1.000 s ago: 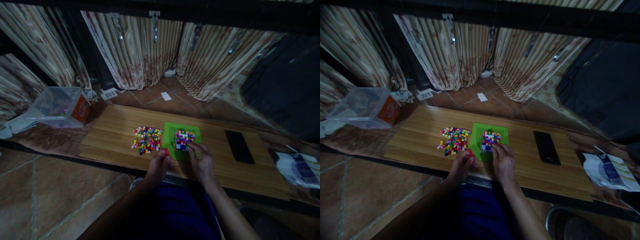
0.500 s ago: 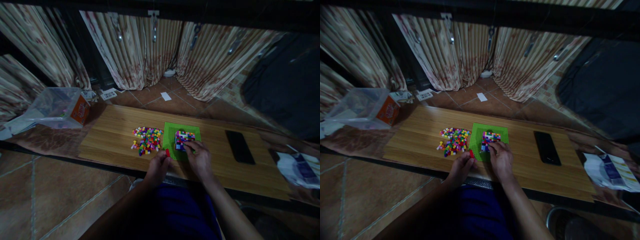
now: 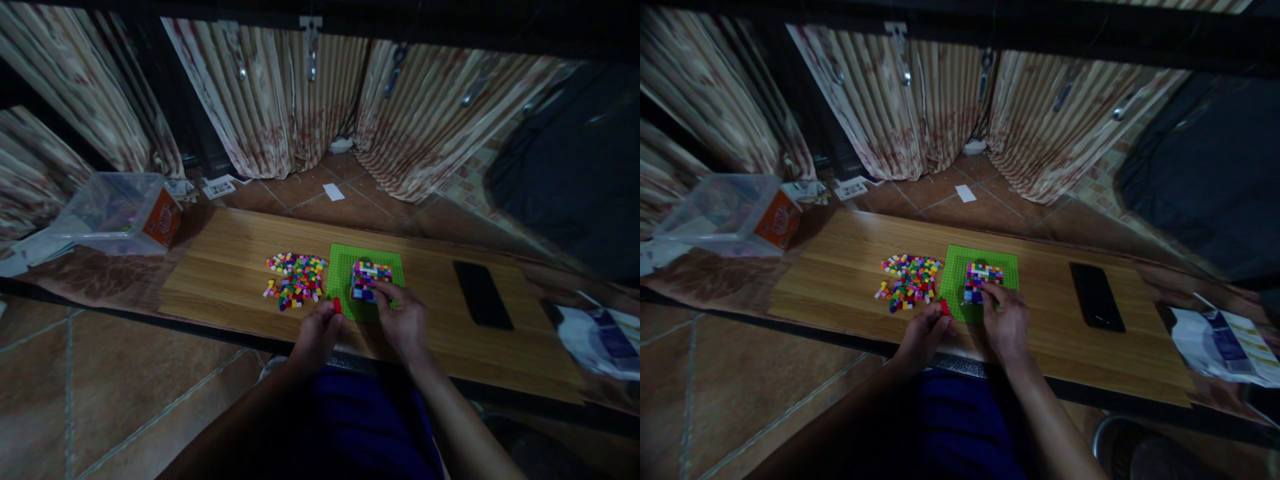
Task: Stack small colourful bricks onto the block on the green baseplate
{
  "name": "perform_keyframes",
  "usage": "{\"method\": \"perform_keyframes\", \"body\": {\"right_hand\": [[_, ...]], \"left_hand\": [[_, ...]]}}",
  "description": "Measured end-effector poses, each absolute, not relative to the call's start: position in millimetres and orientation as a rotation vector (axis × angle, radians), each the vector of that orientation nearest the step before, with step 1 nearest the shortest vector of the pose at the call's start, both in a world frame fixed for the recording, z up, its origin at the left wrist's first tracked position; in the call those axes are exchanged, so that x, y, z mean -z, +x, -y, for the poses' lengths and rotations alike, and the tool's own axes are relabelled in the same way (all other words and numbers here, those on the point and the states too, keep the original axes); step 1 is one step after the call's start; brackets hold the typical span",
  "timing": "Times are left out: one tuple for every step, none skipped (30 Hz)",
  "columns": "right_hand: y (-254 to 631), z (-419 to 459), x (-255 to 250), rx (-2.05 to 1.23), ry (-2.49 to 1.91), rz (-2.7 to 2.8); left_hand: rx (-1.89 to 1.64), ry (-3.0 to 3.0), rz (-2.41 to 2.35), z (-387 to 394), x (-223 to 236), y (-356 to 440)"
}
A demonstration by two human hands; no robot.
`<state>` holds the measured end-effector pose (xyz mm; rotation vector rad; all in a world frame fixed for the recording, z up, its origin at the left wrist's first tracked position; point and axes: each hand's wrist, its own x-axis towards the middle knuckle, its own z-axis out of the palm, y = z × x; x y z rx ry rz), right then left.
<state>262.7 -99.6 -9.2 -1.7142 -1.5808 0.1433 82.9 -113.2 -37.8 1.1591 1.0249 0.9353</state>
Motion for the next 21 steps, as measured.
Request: {"method": "perform_keyframes", "body": {"right_hand": [[262.9,101.1,9.1,-0.141,-1.709,1.579],[263.1,102.7,9.2,-0.137,-1.698,1.585],[263.3,104.4,9.4,-0.131,-1.682,1.598],[263.4,105.9,9.8,-0.121,-1.664,1.616],[263.6,107.4,10.3,-0.110,-1.649,1.637],[263.7,108.6,11.2,-0.098,-1.638,1.661],[263.7,109.6,12.1,-0.085,-1.634,1.684],[263.8,110.4,13.2,-0.073,-1.635,1.705],[263.7,110.9,14.4,-0.065,-1.640,1.722],[263.7,111.2,15.4,-0.059,-1.645,1.734],[263.6,111.4,16.3,-0.050,-1.650,1.740],[263.4,111.3,17.0,-0.039,-1.654,1.743],[263.2,111.2,17.4,-0.028,-1.654,1.747],[262.9,111.0,17.6,-0.019,-1.653,1.753],[262.5,110.8,17.5,-0.010,-1.652,1.760],[261.9,110.5,17.3,0.000,-1.653,1.769],[261.3,110.2,17.0,0.009,-1.653,1.778],[260.5,109.8,16.7,0.021,-1.654,1.782],[259.6,109.5,16.7,0.032,-1.654,1.782],[258.7,109.3,16.9,0.042,-1.653,1.781],[257.7,109.1,17.5,0.051,-1.654,1.779]], "left_hand": [[-0.931,1.161,-1.027,113.3,38.6,82.8],[-0.927,1.164,-1.032,113.4,39.2,82.7],[-0.924,1.169,-1.036,113.5,39.7,82.7],[-0.923,1.173,-1.038,113.5,39.8,82.7],[-0.920,1.175,-1.040,113.4,39.7,82.9],[-0.918,1.175,-1.041,113.3,39.4,83.1],[-0.915,1.173,-1.040,113.1,38.8,83.3],[-0.912,1.168,-1.039,113.0,38.1,83.5],[-0.910,1.162,-1.038,112.8,37.4,83.7],[-0.910,1.153,-1.037,112.7,36.7,83.9],[-0.913,1.146,-1.038,112.6,36.3,84.0],[-0.918,1.142,-1.040,112.6,36.2,84.1],[-0.919,1.142,-1.043,112.6,36.5,84.2],[-0.921,1.145,-1.048,112.7,36.9,84.2],[-0.921,1.151,-1.051,112.7,37.5,84.2],[-0.922,1.159,-1.050,112.8,38.1,84.2],[-0.925,1.165,-1.047,112.9,38.5,84.3],[-0.928,1.166,-1.042,112.9,38.5,84.3],[-0.931,1.164,-1.035,113.0,38.2,84.2],[-0.932,1.161,-1.026,112.9,37.4,84.1],[-0.932,1.161,-1.017,112.9,36.5,84.0]]}}
